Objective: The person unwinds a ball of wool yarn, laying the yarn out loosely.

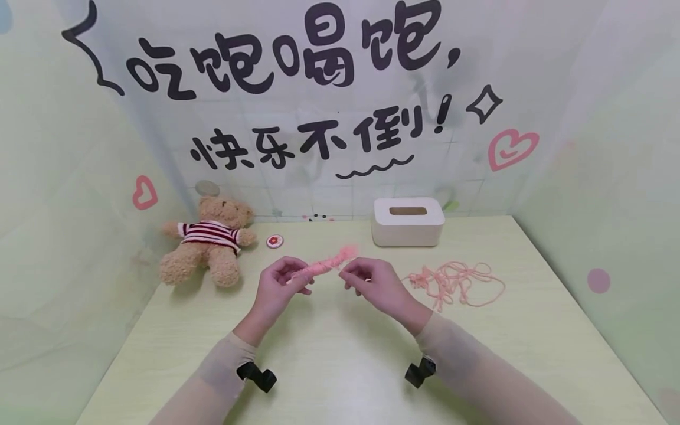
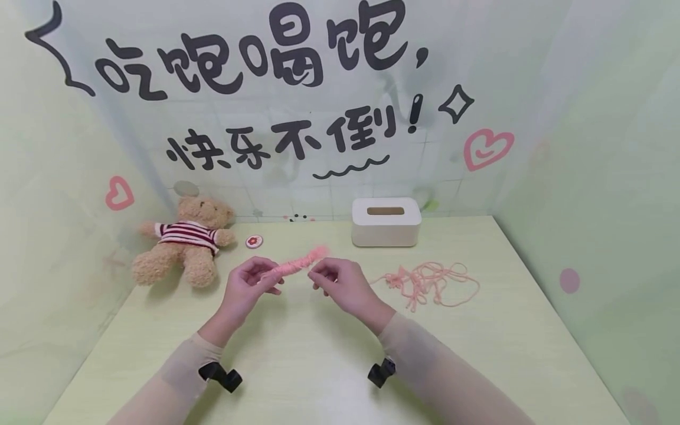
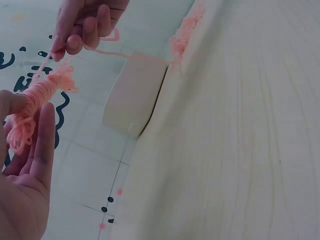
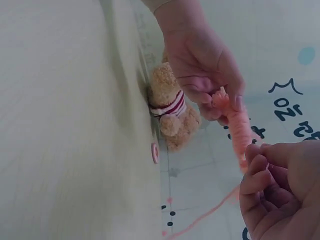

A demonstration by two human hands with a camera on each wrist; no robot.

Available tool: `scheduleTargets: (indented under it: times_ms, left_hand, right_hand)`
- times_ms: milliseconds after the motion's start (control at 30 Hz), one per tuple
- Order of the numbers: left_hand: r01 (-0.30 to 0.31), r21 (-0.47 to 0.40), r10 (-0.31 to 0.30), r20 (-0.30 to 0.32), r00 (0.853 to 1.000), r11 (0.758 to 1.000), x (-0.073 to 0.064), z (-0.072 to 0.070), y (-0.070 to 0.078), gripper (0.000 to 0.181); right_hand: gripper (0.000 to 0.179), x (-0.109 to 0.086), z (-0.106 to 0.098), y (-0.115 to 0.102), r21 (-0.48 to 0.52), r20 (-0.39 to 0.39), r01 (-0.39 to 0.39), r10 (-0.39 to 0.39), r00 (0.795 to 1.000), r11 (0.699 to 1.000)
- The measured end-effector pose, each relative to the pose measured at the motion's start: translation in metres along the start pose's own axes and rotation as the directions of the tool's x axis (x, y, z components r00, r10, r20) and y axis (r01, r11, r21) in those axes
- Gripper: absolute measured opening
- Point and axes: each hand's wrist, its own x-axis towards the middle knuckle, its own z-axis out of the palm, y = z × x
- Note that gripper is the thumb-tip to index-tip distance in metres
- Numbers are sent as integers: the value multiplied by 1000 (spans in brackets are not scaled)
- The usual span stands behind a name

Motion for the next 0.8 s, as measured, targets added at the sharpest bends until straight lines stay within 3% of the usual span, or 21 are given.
scheduleTargets:
  times_ms: [133, 267, 400, 600, 800]
  left_hand:
    - [-20, 30, 19, 50, 999, 999, -2, -5, -2, 27]
    - [-65, 8, 64, 78, 995, 998, -4, -11, -2, 25]
    - [-94, -30, 96, 52, 994, 995, -4, -18, -1, 23]
    - [-84, -53, 83, -15, 996, 995, -3, -29, 0, 18]
    - [-101, -59, 100, -14, 995, 993, -3, -38, -2, 17]
  right_hand:
    - [9, 0, -13, -5, -103, -89, 35, -45, 995, 994]
    - [11, 3, -30, 3, -114, -135, 13, -29, 990, 993]
    - [14, 3, -45, 17, -103, -155, -15, -1, 988, 995]
    - [14, -4, -63, 35, -106, -184, -40, 20, 983, 994]
    - [17, -10, -83, 53, -134, -223, -88, 56, 973, 987]
